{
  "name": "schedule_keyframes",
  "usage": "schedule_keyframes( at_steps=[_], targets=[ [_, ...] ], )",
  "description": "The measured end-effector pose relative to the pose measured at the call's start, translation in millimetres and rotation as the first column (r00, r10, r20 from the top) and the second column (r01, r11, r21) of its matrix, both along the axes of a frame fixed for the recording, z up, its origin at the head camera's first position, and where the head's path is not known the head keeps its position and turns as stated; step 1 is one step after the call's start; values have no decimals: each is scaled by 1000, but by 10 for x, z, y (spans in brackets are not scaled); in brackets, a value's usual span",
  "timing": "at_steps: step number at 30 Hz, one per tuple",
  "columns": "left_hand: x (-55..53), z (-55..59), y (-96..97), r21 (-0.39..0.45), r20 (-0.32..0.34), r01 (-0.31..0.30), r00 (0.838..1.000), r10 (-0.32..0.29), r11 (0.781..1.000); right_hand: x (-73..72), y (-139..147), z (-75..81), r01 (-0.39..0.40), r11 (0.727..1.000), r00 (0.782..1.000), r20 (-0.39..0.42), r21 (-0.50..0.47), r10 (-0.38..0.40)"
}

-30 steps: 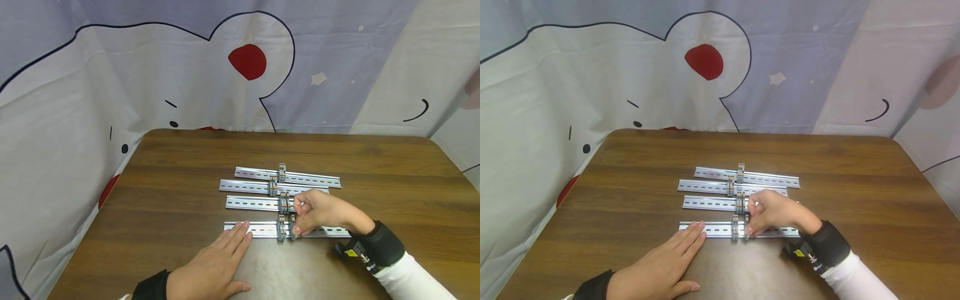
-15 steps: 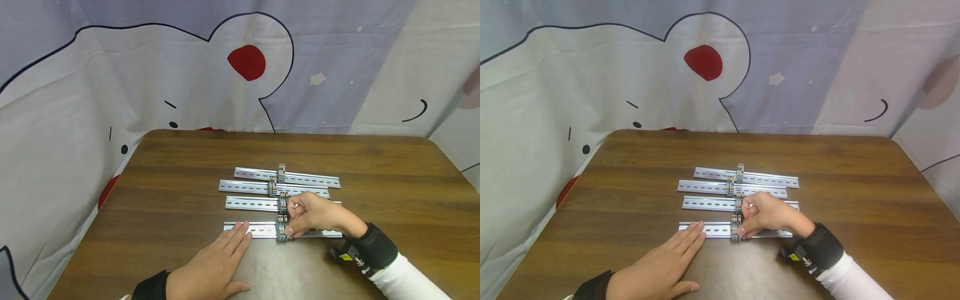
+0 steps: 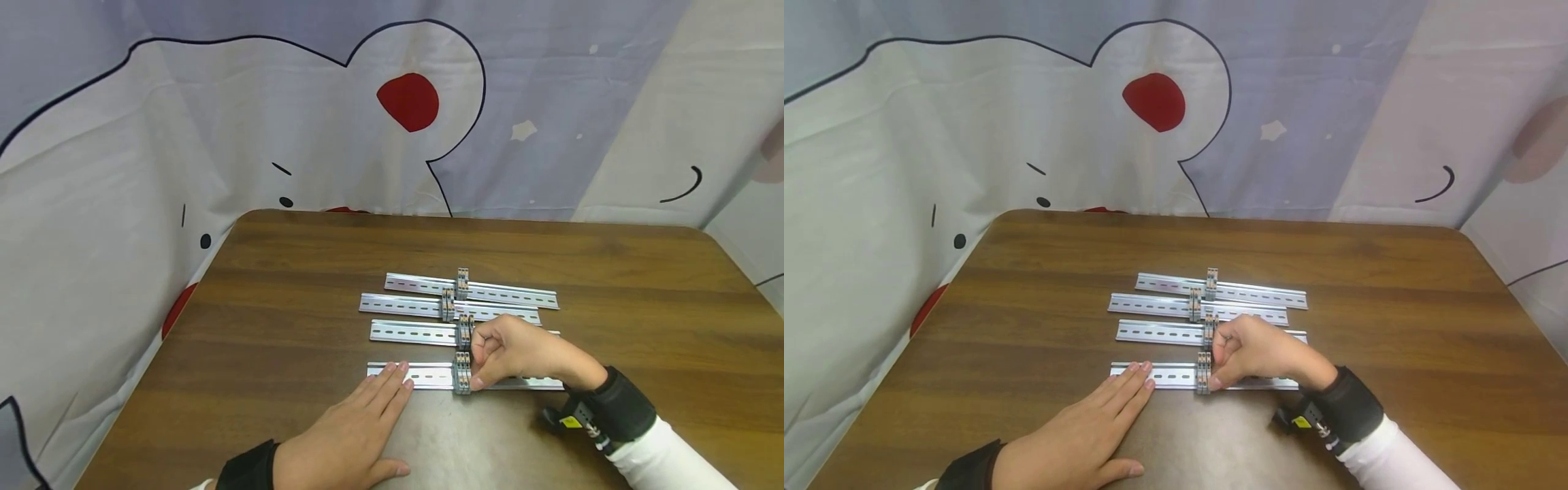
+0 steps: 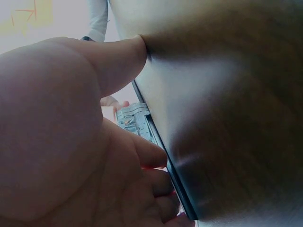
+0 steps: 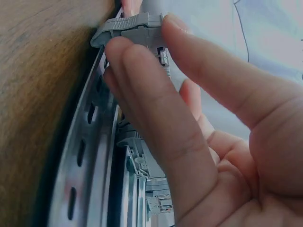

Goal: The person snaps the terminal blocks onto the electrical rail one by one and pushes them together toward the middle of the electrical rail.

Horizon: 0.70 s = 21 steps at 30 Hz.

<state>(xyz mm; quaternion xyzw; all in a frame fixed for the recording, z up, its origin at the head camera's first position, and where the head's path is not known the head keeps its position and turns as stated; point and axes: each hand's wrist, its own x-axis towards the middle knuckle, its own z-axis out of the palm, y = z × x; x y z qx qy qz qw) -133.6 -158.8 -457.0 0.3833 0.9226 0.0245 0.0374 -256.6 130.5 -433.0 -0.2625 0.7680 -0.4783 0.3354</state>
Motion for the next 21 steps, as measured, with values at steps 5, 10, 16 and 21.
schedule_keyframes(
  at_steps=[5, 10, 16, 21],
  targets=[
    [-17, -4, 6, -9, -6, 8, 1000, -8, 1000, 25, 25, 53, -48, 999, 996, -80, 17, 49],
    [-49, -16, -4, -18, 19, 14, 1000, -14, 1000, 51, 95, 200, -85, 994, 968, -231, 76, 100],
    [-61, -31, -79, 9, 26, 32, 999, -33, 999, 98, 212, 410, -70, 966, 880, -441, 248, 177],
    [-118, -7, -172, 77, 139, -7, 990, -4, 997, 187, 309, 588, 19, 951, 723, -661, 307, 199]
  ],
)
